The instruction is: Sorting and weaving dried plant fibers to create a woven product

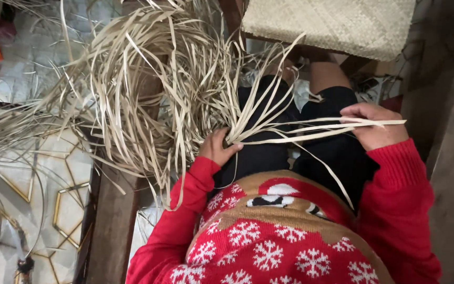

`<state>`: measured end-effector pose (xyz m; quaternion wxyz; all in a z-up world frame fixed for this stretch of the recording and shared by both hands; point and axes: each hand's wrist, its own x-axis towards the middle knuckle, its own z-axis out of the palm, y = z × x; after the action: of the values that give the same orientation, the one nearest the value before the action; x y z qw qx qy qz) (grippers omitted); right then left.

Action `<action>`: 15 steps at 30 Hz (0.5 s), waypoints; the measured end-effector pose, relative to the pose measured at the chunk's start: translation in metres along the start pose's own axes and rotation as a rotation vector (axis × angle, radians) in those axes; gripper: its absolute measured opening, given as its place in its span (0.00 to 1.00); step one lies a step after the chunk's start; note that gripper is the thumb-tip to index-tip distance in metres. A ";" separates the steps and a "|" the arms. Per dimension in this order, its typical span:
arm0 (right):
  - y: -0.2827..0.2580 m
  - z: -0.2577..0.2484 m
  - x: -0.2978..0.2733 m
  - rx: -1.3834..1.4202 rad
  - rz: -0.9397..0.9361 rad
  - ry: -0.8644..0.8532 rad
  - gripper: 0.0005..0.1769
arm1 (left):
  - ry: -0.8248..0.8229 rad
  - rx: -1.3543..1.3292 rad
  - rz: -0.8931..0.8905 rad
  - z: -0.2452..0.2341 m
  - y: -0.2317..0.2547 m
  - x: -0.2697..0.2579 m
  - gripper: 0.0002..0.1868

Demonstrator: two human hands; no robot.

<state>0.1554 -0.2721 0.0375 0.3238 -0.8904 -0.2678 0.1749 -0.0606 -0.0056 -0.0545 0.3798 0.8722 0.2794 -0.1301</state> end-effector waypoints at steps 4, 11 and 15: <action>0.012 0.003 0.002 -0.057 0.061 -0.067 0.09 | -0.038 0.083 -0.047 0.010 -0.017 0.010 0.44; 0.039 0.011 0.005 0.033 0.167 -0.292 0.08 | 0.216 -0.465 0.371 -0.027 0.010 -0.005 0.21; 0.005 0.062 0.003 0.428 -0.018 -0.559 0.18 | 0.072 -1.134 0.189 -0.002 0.016 0.012 0.09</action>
<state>0.1297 -0.2435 -0.0119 0.4189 -0.7175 -0.3113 0.4613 -0.0414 -0.0082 -0.0497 0.7882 0.5574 0.2392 0.1042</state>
